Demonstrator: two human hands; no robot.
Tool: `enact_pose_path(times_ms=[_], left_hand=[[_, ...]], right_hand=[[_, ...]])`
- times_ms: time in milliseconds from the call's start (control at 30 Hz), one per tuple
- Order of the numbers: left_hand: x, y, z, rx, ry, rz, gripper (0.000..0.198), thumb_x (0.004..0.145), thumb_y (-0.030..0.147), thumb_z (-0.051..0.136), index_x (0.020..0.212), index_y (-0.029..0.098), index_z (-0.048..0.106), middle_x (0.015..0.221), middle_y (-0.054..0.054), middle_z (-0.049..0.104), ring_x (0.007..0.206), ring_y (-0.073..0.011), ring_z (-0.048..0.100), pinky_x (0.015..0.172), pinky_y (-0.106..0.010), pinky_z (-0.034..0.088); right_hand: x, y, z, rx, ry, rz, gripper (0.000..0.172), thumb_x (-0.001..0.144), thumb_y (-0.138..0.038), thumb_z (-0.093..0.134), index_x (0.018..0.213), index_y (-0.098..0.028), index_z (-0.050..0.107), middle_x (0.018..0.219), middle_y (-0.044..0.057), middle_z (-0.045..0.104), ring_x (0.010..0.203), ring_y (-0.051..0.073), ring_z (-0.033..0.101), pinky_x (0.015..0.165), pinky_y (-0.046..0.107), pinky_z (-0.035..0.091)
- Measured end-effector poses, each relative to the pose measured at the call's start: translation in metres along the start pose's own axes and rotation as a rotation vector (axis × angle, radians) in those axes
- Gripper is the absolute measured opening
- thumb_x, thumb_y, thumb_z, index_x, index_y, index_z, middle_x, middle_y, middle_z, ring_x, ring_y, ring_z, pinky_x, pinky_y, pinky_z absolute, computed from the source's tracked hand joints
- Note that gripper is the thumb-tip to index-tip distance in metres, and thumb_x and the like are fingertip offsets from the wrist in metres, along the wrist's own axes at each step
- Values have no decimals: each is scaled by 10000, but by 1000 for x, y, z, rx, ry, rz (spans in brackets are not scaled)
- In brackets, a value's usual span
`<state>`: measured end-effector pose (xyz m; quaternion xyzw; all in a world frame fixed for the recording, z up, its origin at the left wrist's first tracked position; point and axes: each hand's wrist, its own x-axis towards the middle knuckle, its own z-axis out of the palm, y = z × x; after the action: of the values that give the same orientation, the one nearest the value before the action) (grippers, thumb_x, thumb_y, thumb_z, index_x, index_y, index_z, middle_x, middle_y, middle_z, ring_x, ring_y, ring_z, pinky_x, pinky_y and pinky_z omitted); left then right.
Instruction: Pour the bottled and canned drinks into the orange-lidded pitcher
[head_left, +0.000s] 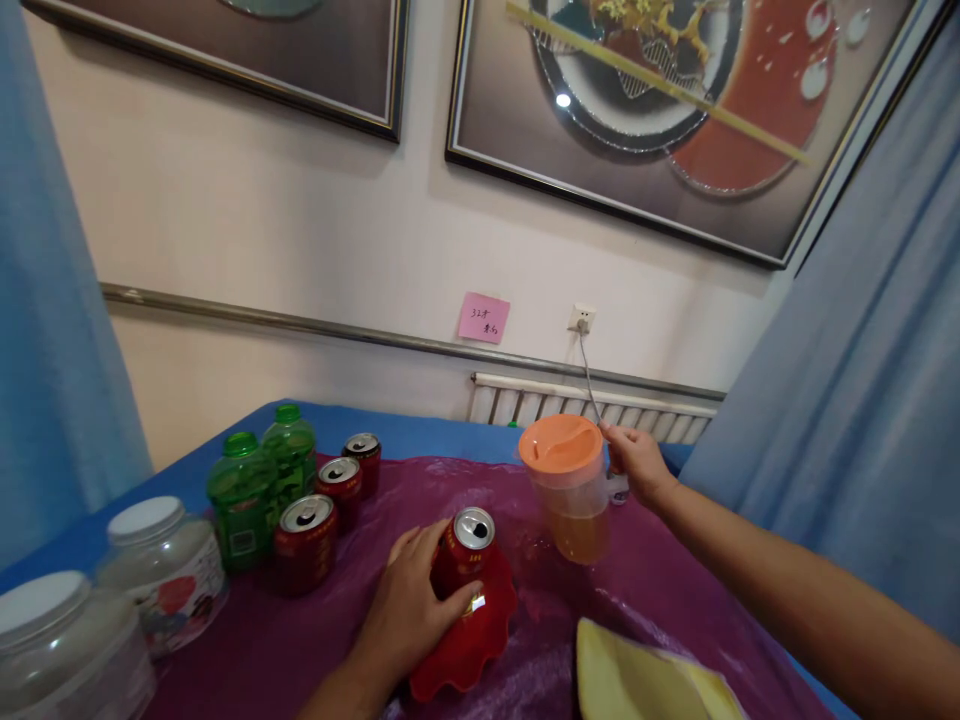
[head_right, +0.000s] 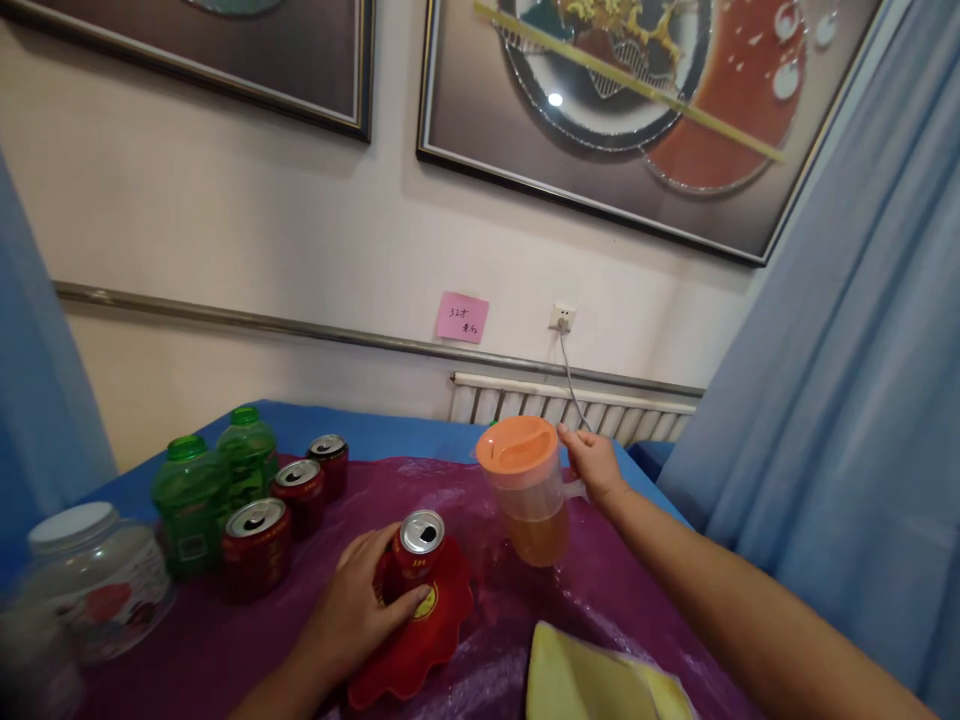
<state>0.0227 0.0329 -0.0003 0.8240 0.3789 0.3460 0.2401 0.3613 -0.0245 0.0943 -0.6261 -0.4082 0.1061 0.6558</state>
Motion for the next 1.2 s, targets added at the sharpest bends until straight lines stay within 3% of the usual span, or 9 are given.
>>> enact_pose_path(times_ms=[200,433,867,1200], left_hand=[[-3,6,-4,13,-9,-33,602,700,334,768,1255,198,579,1218,-109,667,1135,-313,580,1019,-474,421],[-6,11,-3,47,-77,-77,686,687,349,775,1316,170,566,1228,-125,666,1165,-326,572,1042,-461,404],[-8,11,0,35,-96,-48,726,652,354,815,1312,178,571,1262,-128,677,1187,-326,584,1144,-506,282],[-11,11,0,30,-80,-47,745,630,370,828,1311,202,579,1259,-118,681,1195,-331,584,1143,-513,294]], right_hand=[[5,-35,-4,-89,-215,28,584,697,-683,696,479,-239,385,403,-80,325,394,72,280,404,240,220],[-1,-55,3,-296,-333,-95,603,723,-701,635,481,-251,314,438,-77,272,424,75,262,427,245,217],[-6,-60,15,-426,-495,-274,563,814,-594,585,526,-251,245,521,-77,189,497,79,179,474,262,150],[-7,-62,18,-523,-500,-314,533,828,-546,579,543,-247,242,562,-70,179,526,87,182,501,272,140]])
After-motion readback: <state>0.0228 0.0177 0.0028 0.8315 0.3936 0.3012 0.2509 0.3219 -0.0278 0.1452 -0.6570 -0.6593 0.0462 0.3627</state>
